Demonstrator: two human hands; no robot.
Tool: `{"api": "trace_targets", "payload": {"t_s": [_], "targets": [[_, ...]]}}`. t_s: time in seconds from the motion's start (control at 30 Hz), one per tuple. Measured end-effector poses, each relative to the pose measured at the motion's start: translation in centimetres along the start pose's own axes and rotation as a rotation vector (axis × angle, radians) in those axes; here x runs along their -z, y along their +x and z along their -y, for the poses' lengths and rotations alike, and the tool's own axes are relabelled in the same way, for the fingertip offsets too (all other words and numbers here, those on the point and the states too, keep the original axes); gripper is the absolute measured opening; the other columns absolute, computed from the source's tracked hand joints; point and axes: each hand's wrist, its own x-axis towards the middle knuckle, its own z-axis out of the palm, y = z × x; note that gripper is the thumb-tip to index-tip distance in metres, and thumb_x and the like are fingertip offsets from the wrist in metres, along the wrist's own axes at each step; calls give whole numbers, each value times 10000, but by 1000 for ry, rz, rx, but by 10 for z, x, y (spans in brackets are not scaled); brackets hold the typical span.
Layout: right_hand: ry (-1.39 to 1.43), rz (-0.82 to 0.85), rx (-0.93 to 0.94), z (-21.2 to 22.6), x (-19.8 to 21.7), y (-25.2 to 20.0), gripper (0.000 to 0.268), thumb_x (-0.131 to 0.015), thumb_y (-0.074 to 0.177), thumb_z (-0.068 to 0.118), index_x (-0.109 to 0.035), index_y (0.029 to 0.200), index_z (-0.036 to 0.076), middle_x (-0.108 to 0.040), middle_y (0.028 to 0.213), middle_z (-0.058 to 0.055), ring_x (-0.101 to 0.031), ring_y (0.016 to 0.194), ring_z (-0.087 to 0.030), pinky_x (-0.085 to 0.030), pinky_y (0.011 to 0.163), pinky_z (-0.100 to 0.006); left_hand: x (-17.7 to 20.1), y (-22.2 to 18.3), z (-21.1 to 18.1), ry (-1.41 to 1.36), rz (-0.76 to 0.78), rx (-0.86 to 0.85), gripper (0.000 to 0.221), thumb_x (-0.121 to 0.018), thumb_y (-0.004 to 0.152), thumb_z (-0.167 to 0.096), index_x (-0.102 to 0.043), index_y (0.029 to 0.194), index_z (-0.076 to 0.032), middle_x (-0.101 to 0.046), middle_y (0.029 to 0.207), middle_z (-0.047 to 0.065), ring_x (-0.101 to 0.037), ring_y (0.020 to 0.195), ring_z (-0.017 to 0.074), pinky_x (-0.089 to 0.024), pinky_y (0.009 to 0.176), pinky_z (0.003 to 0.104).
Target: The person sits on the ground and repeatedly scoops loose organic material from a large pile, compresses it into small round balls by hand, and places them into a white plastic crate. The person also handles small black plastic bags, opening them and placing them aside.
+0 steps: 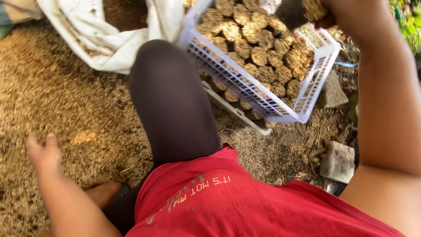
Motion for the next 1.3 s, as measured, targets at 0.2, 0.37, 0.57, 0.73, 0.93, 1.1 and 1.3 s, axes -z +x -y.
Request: {"api": "trace_targets", "payload": {"t_s": [0.2, 0.37, 0.57, 0.73, 0.93, 1.1, 1.3], "targets": [[139, -202, -442, -111, -8, -54, 228, -648, 1087, 236, -759, 1122, 39, -762, 927, -96, -708, 740, -85, -605, 740, -272, -17, -27, -20, 29, 4, 20, 546, -542, 1095, -231, -376, 1587, -61, -639, 1352, 137, -630, 1218, 244, -462, 1080, 477], [242, -174, -244, -146, -85, 32, 220, -631, 1065, 188, -718, 1095, -12, -731, 818, -120, -694, 589, -125, -581, 536, -275, -19, -20, -10, 164, -15, -7, 563, -597, 1074, -270, -434, 1562, -41, -583, 1384, 195, -589, 1222, 335, -464, 1041, 520], [366, -257, -53, -125, -173, 180, 302, -668, 1044, 215, -720, 951, -67, -702, 680, -97, -675, 529, -152, -527, 481, -317, -24, -5, 23, 288, 32, -26, 573, -587, 1050, -298, -473, 1548, -39, -636, 1350, 207, -621, 1199, 373, -466, 1027, 529], [94, -304, -61, -124, -198, 249, 372, -701, 1044, 282, -753, 871, -43, -700, 629, -108, -682, 511, -175, -523, 502, -312, -15, 12, 70, 242, -5, -27, 605, -624, 1018, -301, -496, 1534, -13, -663, 1321, 239, -632, 1197, 376, -472, 1029, 504], [260, -208, -213, -113, -207, 253, 434, -670, 1041, 331, -715, 837, -50, -689, 634, -134, -678, 486, -191, -554, 446, -323, -8, 31, 113, 307, -19, -27, 612, -638, 993, -342, -548, 1496, -5, -679, 1297, 265, -670, 1154, 394, -513, 991, 503], [290, -230, -292, -115, -189, 244, 523, -588, 1081, 418, -678, 860, -48, -702, 660, -126, -697, 489, -172, -572, 433, -309, -7, 25, 103, 344, -65, -165, 574, -636, 1023, -378, -587, 1422, 31, -685, 1213, 279, -668, 1083, 399, -513, 936, 502], [-119, -537, 362, -128, -164, 250, 328, -737, 1090, 205, -708, 888, -52, -684, 772, -173, -622, 658, -255, -475, 619, -439, 22, -9, 15, 290, -310, -138, 419, -588, 1179, -326, -730, 949, -5, -686, 813, 124, -612, 687, 307, -487, 690, 498]]}}
